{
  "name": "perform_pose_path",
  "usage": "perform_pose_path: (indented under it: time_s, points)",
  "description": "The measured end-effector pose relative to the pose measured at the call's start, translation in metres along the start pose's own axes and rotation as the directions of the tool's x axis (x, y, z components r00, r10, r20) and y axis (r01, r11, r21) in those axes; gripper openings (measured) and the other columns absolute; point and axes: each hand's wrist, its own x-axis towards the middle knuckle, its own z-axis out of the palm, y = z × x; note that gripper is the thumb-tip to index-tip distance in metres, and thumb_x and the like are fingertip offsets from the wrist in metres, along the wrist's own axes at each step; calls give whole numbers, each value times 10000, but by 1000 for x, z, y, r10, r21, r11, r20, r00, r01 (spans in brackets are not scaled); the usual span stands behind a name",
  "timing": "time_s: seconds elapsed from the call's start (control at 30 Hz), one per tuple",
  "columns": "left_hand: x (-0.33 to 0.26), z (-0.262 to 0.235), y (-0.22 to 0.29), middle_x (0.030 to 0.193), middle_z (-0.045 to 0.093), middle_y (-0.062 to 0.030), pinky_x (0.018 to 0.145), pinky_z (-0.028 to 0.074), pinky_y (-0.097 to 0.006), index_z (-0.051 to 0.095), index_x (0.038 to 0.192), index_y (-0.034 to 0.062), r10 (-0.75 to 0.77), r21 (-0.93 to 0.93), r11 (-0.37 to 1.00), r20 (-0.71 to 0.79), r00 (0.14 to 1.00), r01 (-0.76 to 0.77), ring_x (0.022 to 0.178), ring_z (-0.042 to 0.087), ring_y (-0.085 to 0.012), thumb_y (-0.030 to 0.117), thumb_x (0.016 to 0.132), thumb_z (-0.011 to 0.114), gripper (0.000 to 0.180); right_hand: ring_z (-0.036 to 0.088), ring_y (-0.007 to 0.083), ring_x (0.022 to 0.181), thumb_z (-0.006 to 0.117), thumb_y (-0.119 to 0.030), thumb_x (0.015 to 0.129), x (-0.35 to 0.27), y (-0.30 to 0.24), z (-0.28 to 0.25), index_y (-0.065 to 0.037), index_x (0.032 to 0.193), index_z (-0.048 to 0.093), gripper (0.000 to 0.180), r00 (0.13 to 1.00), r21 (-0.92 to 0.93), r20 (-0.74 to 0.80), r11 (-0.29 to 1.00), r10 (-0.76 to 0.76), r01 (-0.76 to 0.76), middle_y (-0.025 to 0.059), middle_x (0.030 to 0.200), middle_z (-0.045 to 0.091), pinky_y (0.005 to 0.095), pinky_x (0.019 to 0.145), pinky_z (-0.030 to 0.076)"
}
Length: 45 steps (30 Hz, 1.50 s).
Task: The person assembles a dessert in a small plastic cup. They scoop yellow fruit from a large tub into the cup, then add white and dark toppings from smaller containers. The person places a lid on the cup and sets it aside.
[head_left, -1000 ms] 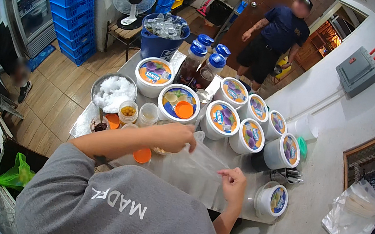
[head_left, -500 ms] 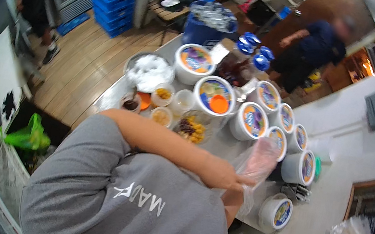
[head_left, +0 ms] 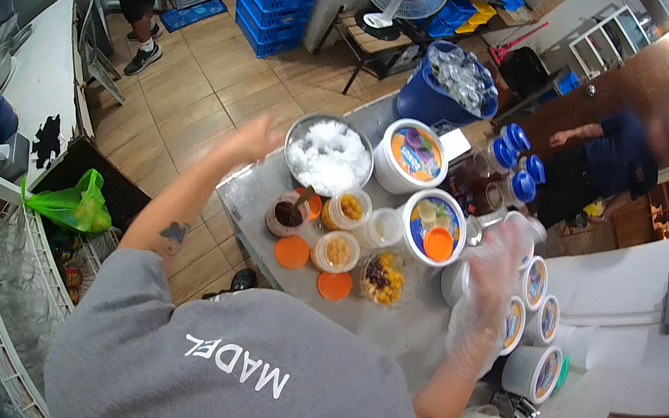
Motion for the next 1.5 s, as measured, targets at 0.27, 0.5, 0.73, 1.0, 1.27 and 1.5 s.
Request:
perform_pose_path:
  time_s: [0.27,0.5,0.73,1.0,1.27,1.5]
  points:
    - [14,96,-28,894,664,-193,500,568,-429,98,1540,143,-46,-453,888,82,996,78,608,671,-276,174,980,472,674,525,314,1237,719,-175,747,140,-22,204,-91,1329,552,612,651,-139,692,827,-312,544,174,1312,564,368,1054,415]
    - [26,115,-31,916,657,-189,632,560,-357,193,1541,115,86,-368,922,-113,990,-122,690,697,-243,135,962,484,649,514,321,1256,728,-224,699,161,112,322,-167,1299,588,618,519,-289,843,691,-145,663,164,1302,581,428,1028,446]
    - [37,132,-54,1251,570,-273,903,473,-408,195,1540,108,141,-414,889,-158,977,-195,1057,607,-373,205,972,502,653,535,324,1226,668,-259,759,140,179,346,-156,1108,700,365,617,-417,766,591,-180,691,144,1317,579,421,1059,414]
    - [29,87,-43,909,683,-141,482,520,-347,75,1564,184,-63,-511,849,161,985,137,566,631,-186,257,971,568,774,561,304,1189,740,-186,698,205,84,312,-88,1067,627,398,562,-267,826,850,-41,455,127,1201,627,385,1047,430]
    - [-10,18,-64,1103,655,-151,607,542,-282,106,1562,211,38,-537,843,-11,999,-38,777,654,-177,279,974,587,763,563,238,1157,711,-89,740,113,-12,101,-102,1151,611,423,838,-98,515,959,-180,267,93,1202,610,353,1040,409]
    - [-63,-2,-80,1157,632,-137,633,525,-255,187,1551,187,-57,-539,842,-66,996,13,791,634,-138,247,979,585,699,514,292,1241,690,-119,707,17,-18,22,-36,1140,593,451,862,-216,491,976,125,-18,137,1258,586,361,1047,391]
